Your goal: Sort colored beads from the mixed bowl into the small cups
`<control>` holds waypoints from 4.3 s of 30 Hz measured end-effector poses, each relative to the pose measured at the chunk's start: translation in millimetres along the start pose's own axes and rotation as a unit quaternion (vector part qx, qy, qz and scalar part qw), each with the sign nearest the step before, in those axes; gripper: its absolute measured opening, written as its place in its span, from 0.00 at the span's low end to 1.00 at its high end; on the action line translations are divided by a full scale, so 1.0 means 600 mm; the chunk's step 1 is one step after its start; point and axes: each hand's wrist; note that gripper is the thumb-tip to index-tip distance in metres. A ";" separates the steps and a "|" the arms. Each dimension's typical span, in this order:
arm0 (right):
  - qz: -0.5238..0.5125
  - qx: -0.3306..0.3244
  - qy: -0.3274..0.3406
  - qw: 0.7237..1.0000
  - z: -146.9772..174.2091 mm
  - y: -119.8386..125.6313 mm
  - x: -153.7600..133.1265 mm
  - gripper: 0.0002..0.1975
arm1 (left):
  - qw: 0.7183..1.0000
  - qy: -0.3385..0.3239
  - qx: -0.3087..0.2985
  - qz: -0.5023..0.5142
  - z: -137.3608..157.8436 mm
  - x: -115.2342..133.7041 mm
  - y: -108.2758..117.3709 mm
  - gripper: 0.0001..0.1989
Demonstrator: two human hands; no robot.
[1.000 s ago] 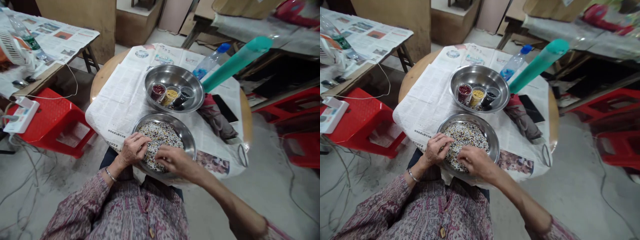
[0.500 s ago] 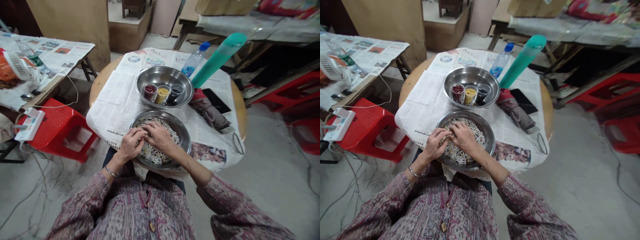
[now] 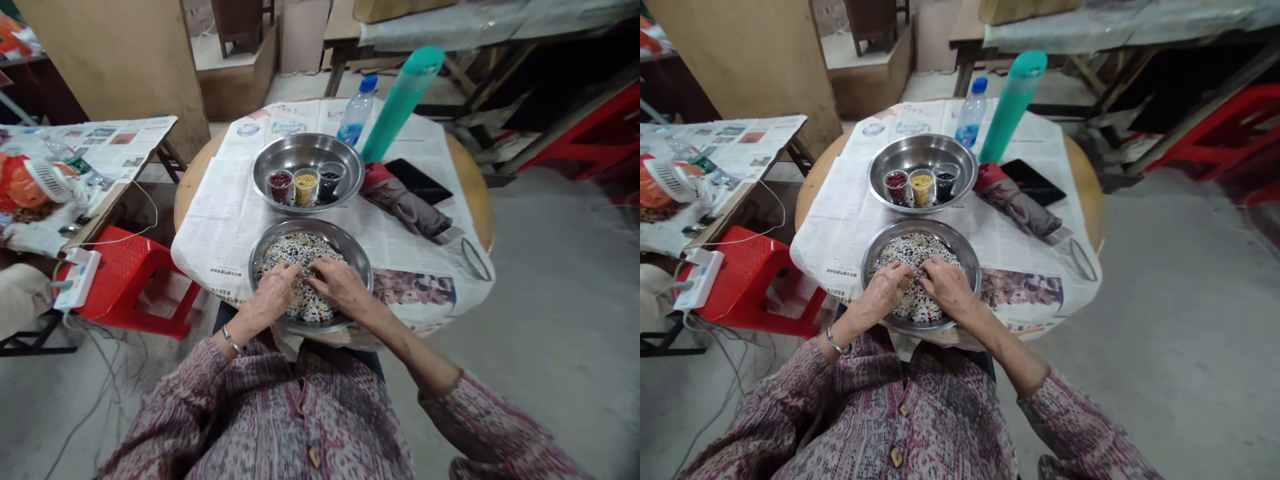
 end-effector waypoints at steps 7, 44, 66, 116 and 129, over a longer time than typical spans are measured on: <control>-0.052 0.104 -0.006 0.993 0.022 -0.001 -0.007 0.18 | 0.998 -0.058 -0.019 -0.036 -0.022 0.024 0.012 0.25; -0.095 0.353 0.001 0.931 0.060 -0.058 -0.018 0.15 | 0.971 0.060 -0.147 -0.178 -0.020 0.004 0.100 0.27; -0.127 0.404 -0.003 0.906 0.064 -0.066 -0.017 0.15 | 0.958 -0.047 -0.181 -0.216 -0.075 0.026 0.047 0.11; -0.061 0.335 0.009 0.940 0.071 -0.070 -0.011 0.13 | 0.972 0.107 -0.065 -0.198 -0.291 -0.116 0.234 0.15; -0.069 0.329 -0.007 0.942 0.072 -0.061 -0.018 0.13 | 0.979 0.096 -0.028 -0.178 -0.308 -0.138 0.213 0.17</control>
Point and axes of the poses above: each hand's wrist, its own z-axis away from the middle knuckle, its own y-axis out of the back of the hand, x = y × z, and after that the axes turned 14 degrees about -x, right-handed
